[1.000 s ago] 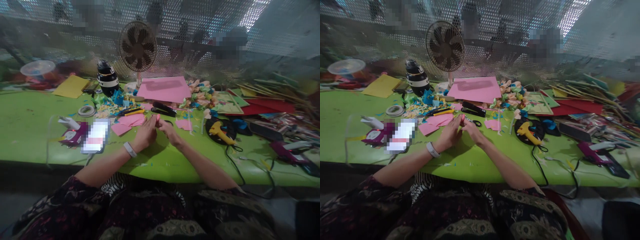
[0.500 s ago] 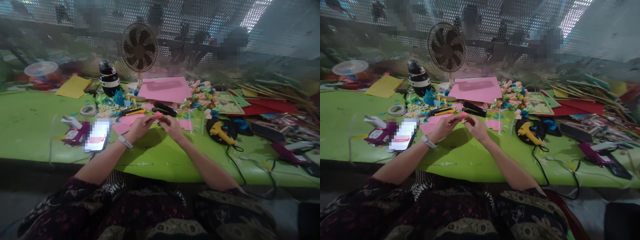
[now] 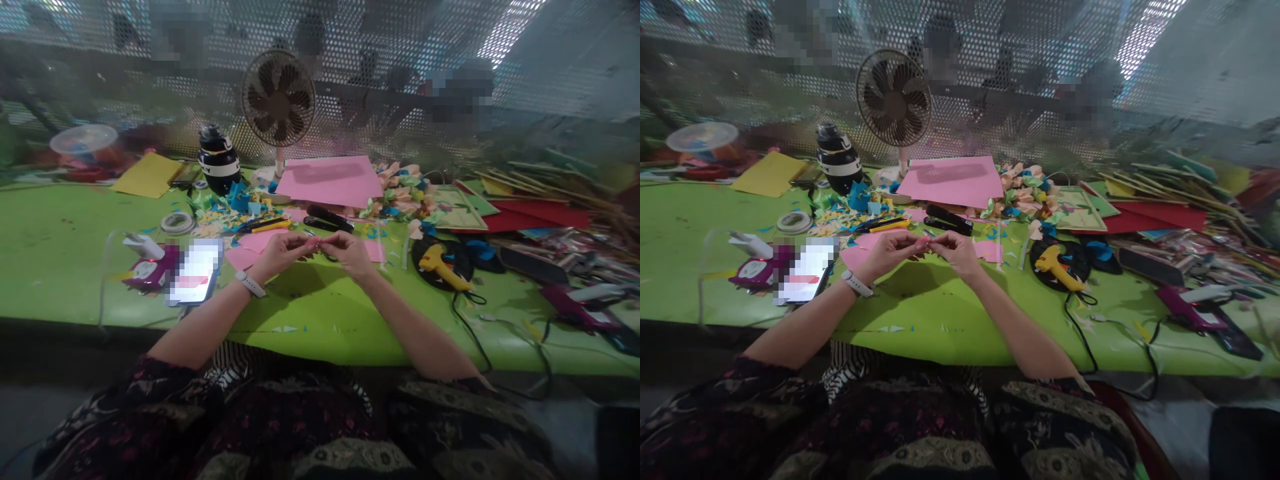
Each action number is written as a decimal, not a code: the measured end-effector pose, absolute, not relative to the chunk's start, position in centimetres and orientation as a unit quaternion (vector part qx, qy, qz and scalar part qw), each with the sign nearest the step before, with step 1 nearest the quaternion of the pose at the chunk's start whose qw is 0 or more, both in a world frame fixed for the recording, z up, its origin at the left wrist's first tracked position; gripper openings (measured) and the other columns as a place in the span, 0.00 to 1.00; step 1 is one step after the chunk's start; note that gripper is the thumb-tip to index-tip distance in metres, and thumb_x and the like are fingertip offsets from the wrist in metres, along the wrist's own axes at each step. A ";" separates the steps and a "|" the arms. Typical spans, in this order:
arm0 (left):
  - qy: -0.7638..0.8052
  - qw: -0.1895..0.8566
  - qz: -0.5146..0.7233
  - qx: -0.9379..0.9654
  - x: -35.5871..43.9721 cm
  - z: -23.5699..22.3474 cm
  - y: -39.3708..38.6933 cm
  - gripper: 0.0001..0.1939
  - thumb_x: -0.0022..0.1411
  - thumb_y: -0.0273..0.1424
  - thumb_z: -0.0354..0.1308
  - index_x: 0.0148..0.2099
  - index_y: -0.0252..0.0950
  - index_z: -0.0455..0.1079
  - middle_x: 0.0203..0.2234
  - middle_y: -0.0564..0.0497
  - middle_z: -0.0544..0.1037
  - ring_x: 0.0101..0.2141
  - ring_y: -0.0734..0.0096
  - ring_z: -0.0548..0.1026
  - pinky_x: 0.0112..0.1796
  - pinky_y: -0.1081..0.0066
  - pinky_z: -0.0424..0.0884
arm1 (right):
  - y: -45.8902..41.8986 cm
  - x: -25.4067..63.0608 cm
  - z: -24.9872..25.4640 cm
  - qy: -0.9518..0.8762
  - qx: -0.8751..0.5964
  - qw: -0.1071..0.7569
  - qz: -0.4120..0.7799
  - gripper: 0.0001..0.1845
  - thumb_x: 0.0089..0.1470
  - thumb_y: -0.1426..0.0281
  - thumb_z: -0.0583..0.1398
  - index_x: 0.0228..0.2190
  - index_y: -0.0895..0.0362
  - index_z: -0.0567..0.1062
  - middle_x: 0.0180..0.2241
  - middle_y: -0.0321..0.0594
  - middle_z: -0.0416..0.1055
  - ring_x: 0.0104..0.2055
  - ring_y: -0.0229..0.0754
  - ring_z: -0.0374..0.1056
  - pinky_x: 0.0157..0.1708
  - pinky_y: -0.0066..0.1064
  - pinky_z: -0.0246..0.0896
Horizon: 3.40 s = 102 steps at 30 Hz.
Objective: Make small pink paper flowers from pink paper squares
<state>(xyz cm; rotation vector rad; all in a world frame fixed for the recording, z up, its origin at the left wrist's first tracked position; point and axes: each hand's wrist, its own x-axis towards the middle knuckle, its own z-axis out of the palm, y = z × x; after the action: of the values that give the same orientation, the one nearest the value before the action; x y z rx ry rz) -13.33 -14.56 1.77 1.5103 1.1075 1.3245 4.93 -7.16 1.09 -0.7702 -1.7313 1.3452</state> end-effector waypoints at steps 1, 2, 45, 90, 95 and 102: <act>0.444 0.406 0.526 0.601 -13.4 1.8 -14.5 0.22 0.59 0.49 0.65 0.40 0.33 0.79 0.32 0.46 0.82 0.31 0.70 0.79 0.32 0.71 0.77 | -7.2 4.9 1.1 -0.684 -0.307 0.393 0.532 0.27 0.37 0.45 0.72 0.27 0.54 0.77 0.25 0.36 0.75 0.27 0.37 0.68 0.31 0.33 0.67; 0.447 0.399 0.528 0.602 -13.4 1.8 -14.5 0.22 0.58 0.49 0.65 0.39 0.33 0.79 0.32 0.46 0.82 0.31 0.69 0.79 0.32 0.71 0.77 | -7.2 5.0 1.1 -0.684 -0.310 0.387 0.535 0.27 0.37 0.45 0.71 0.27 0.54 0.78 0.25 0.36 0.75 0.27 0.37 0.68 0.31 0.33 0.67; 0.394 0.457 0.603 0.522 -14.2 0.8 -13.5 0.25 0.53 0.36 0.71 0.50 0.36 0.68 0.36 0.49 0.81 0.38 0.69 0.80 0.44 0.65 0.76 | -7.9 5.8 1.3 -0.762 -0.288 0.429 0.390 0.17 0.60 0.55 0.59 0.42 0.53 0.77 0.39 0.43 0.77 0.35 0.42 0.72 0.39 0.38 0.70; 0.433 0.086 0.551 0.708 -14.7 -0.9 -13.0 0.07 0.65 0.34 0.62 0.41 0.39 0.81 0.44 0.43 0.82 0.47 0.62 0.80 0.49 0.61 0.77 | -7.8 5.3 0.8 -0.792 -0.289 0.440 0.311 0.16 0.58 0.58 0.63 0.43 0.53 0.76 0.43 0.46 0.77 0.40 0.46 0.76 0.44 0.43 0.74; 0.427 0.024 0.573 0.699 -14.6 -0.9 -13.0 0.07 0.65 0.32 0.61 0.40 0.37 0.80 0.45 0.42 0.82 0.46 0.62 0.80 0.49 0.61 0.77 | -7.5 5.1 0.1 -0.761 -0.301 0.406 0.406 0.30 0.56 0.55 0.63 0.56 0.55 0.70 0.54 0.52 0.74 0.48 0.49 0.76 0.48 0.44 0.74; 0.420 0.022 0.568 0.707 -14.3 -0.5 -13.2 0.07 0.66 0.31 0.61 0.40 0.38 0.80 0.41 0.44 0.82 0.41 0.67 0.80 0.45 0.65 0.78 | -8.5 5.0 0.4 -0.776 -0.257 0.372 0.440 0.25 0.58 0.61 0.61 0.57 0.50 0.74 0.57 0.46 0.72 0.50 0.48 0.74 0.54 0.46 0.71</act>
<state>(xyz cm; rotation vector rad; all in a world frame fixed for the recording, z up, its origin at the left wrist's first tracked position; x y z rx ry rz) -14.29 -13.21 -0.50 2.1907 1.3013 1.7598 5.02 -8.47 0.41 -0.6596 -1.9888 1.1272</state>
